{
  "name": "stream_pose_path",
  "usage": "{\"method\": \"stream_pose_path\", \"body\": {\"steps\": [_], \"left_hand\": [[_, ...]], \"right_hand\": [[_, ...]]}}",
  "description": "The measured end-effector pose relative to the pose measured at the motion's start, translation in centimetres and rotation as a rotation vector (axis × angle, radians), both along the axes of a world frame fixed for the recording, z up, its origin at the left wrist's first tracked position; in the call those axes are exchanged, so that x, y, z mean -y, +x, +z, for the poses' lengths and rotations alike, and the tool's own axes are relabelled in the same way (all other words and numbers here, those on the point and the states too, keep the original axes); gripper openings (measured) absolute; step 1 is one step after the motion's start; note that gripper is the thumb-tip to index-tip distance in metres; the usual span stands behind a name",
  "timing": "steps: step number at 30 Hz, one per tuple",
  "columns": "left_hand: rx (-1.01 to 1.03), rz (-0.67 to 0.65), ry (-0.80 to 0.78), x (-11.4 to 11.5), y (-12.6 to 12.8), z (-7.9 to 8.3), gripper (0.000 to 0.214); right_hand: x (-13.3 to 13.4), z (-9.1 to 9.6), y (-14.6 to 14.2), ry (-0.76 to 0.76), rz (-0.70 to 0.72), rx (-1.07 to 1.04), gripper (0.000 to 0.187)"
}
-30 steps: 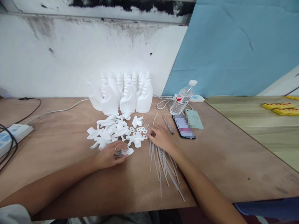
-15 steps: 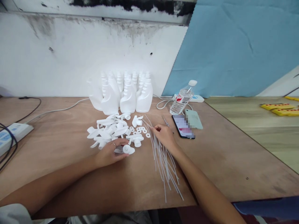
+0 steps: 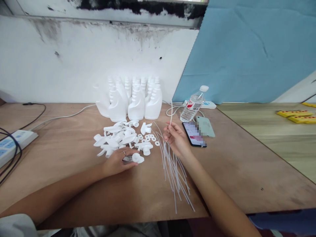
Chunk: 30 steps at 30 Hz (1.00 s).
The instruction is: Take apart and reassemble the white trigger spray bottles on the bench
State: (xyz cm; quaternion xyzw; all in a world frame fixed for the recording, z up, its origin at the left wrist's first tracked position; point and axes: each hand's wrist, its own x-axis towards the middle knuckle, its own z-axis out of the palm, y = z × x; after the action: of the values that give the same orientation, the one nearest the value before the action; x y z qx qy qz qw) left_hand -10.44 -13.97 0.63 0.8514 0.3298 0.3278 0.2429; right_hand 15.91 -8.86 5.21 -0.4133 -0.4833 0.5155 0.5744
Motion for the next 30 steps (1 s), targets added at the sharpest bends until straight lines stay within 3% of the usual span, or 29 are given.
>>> {"method": "stream_pose_path", "body": {"steps": [3,6,12,18,30], "left_hand": [[0.013,-0.001,0.006,0.0,0.1,0.0,0.037],[0.026,0.001,-0.001,0.0,0.1,0.1,0.035],[0.043,-0.003,0.040,0.0,0.1,-0.1,0.035],[-0.021,0.042,0.061,0.3,0.1,0.0,0.033],[-0.025,0.029,0.008,0.3,0.0,0.2,0.036]], "right_hand": [[1.3,0.9,-2.3,0.005,0.071,-0.108,0.015],[2.5,1.7,-4.9,-0.081,0.252,-0.255,0.015],[4.3,1.7,-8.4,-0.080,0.425,-0.402,0.011],[5.2,0.5,-9.0,-0.115,0.498,-0.395,0.034],[5.3,-0.2,-9.0,-0.030,0.495,-0.332,0.036]]}}
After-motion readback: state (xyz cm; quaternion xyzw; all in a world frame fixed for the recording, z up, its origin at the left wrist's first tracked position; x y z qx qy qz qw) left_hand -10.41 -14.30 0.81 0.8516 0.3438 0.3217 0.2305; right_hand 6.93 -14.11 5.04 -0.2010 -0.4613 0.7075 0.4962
